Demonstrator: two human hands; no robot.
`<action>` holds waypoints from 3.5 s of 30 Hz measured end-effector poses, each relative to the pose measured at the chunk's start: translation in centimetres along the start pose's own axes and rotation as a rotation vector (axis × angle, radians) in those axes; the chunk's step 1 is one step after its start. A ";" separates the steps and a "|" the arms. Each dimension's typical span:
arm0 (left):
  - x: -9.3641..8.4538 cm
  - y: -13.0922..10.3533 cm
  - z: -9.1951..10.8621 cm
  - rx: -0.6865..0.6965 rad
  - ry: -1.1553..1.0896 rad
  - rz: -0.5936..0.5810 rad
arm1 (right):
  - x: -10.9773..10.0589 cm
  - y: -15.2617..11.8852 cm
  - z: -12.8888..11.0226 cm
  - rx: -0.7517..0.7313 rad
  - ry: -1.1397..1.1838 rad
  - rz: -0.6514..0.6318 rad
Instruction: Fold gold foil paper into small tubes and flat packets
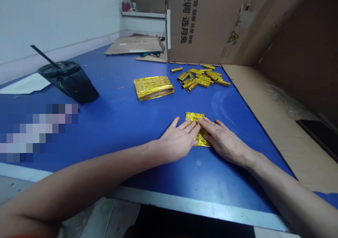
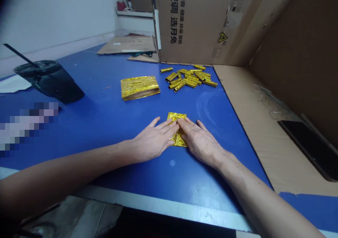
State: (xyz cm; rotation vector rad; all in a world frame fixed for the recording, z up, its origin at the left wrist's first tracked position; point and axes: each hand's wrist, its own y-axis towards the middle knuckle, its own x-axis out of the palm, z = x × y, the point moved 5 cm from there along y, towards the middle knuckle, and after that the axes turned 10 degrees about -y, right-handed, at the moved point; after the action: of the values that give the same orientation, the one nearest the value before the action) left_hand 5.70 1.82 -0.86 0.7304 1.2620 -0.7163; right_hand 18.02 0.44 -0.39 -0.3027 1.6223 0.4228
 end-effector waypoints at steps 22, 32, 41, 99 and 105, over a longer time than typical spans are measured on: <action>0.0 -0.1 0.1 0.038 0.028 -0.018 | 0.1 0.3 0.4 -0.003 0.028 -0.008; -0.3 -0.1 0.0 0.043 -0.026 -0.071 | 0.0 0.4 0.7 -0.018 0.060 -0.030; -0.4 -0.1 0.0 0.037 -0.037 -0.059 | -1.4 -0.2 -0.1 0.014 0.101 0.021; -2.3 -1.0 1.2 0.112 -0.084 0.046 | -2.7 -0.9 0.4 0.024 -0.346 -0.034; -1.7 -0.8 0.8 0.129 -0.167 0.009 | -1.7 -0.9 0.4 -0.006 -0.318 -0.132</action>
State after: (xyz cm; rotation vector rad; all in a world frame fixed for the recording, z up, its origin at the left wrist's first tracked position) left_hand 5.25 0.82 0.91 0.7648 1.0675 -0.8394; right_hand 18.88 -0.27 1.24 -0.3276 1.2834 0.3556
